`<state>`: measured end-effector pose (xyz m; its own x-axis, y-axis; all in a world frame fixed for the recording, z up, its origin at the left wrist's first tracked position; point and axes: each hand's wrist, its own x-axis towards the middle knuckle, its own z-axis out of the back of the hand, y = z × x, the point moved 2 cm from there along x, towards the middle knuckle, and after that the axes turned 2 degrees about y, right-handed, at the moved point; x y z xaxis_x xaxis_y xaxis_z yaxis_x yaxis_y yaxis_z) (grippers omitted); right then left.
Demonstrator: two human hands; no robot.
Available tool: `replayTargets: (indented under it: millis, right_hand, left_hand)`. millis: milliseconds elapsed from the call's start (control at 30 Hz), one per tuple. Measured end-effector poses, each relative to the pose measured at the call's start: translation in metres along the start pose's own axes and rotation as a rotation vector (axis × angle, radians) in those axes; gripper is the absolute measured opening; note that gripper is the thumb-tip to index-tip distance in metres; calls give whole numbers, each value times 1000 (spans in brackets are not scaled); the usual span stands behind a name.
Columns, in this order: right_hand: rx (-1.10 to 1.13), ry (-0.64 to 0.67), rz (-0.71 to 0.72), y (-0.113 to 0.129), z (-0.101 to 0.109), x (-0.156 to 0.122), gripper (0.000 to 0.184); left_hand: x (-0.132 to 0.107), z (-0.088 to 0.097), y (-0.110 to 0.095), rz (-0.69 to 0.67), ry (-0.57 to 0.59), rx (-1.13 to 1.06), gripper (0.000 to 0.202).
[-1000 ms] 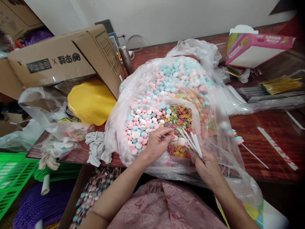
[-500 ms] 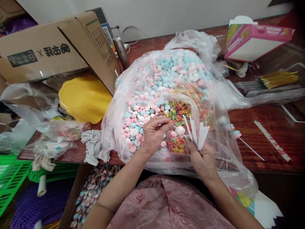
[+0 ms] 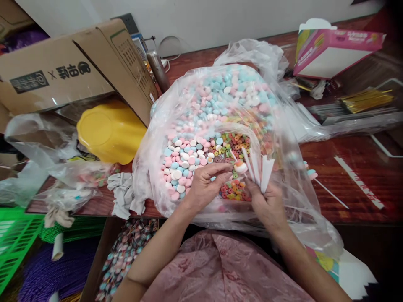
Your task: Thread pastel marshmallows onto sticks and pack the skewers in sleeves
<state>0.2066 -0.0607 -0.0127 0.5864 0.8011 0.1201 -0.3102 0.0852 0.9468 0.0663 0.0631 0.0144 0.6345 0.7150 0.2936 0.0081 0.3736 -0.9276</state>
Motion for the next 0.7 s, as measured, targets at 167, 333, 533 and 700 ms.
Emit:
replayTargets:
  millis: [167,333,533,700]
  right_hand:
    - [-101,6,-18,-17,31,1,39]
    - [-114,115,52,-20,19,-19,36]
    - [-64,104,53,-28,24,-24,35]
    - [-11,136,31,-29,19,-23,35]
  left_hand:
    - [-20,13,2,-53,272,697,20]
    - [-38,2,9,28,347,939,14]
    - [-23,28,10,243,134,248,13]
    - [23,34,19,318,133,236,11]
